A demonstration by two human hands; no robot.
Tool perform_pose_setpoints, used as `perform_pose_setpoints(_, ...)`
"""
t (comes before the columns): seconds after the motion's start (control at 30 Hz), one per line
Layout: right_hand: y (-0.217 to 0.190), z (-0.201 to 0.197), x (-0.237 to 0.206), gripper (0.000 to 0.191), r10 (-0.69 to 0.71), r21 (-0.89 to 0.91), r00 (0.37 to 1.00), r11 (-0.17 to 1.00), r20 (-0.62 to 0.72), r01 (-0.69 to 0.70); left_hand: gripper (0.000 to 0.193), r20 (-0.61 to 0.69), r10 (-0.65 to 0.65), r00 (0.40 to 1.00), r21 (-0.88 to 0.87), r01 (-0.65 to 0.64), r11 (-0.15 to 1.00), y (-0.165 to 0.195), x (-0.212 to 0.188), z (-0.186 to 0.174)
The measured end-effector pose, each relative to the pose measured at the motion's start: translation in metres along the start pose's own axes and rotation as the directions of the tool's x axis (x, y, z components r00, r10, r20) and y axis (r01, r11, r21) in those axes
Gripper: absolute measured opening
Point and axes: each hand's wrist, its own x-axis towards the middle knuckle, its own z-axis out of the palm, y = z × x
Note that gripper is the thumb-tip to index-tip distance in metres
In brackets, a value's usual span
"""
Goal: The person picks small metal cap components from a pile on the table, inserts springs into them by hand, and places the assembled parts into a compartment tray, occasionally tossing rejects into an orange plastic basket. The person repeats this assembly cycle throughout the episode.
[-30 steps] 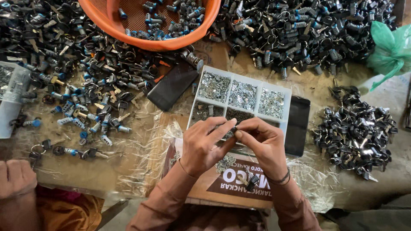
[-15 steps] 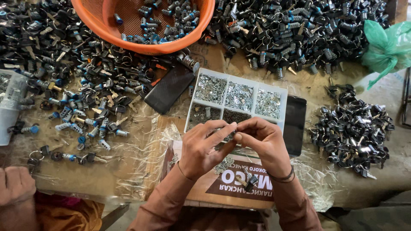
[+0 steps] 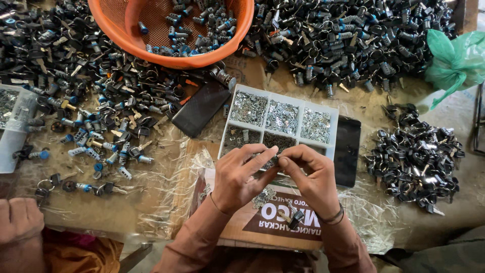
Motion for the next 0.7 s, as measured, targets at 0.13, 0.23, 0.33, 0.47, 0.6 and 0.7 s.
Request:
perform_pose_setpoints(0.13, 0.007, -0.001, 0.000, 0.009, 0.081, 0.106, 0.997, 0.991, 0.006, -0.082, 0.040, 0.006, -0.006, 1.000, -0.011, 0.006, 1.000, 0.001, 0.000, 0.000)
perform_pose_setpoints(0.23, 0.009, -0.001, -0.001, 0.009, 0.093, 0.137, 0.996, 0.986, 0.006, -0.092, 0.040, 0.008, -0.009, 1.000, -0.015, 0.010, 1.000, 0.001, 0.000, 0.000)
perform_pose_setpoints(0.33, 0.011, 0.000, -0.001, 0.008, 0.054, 0.145, 0.999, 0.988, 0.009, -0.055, 0.040, 0.019, -0.019, 1.000, 0.006, 0.019, 1.000, 0.001, 0.000, 0.000)
perform_pose_setpoints(0.47, 0.016, 0.001, 0.002, 0.010, -0.070, 0.086, 0.998, 0.994, 0.007, 0.069, 0.041, 0.029, -0.011, 1.000, 0.035, 0.010, 0.999, -0.001, 0.002, -0.001)
perform_pose_setpoints(0.6, 0.018, -0.006, 0.007, 0.015, 0.147, 0.272, 0.987, 0.949, 0.061, -0.158, 0.042, 0.066, -0.010, 0.998, 0.016, 0.009, 1.000, 0.000, 0.001, -0.004)
perform_pose_setpoints(0.7, 0.012, -0.021, 0.008, 0.018, 0.169, 0.440, 0.985, 0.882, 0.035, -0.167, 0.040, 0.021, -0.019, 1.000, -0.014, 0.019, 1.000, 0.001, 0.001, -0.002)
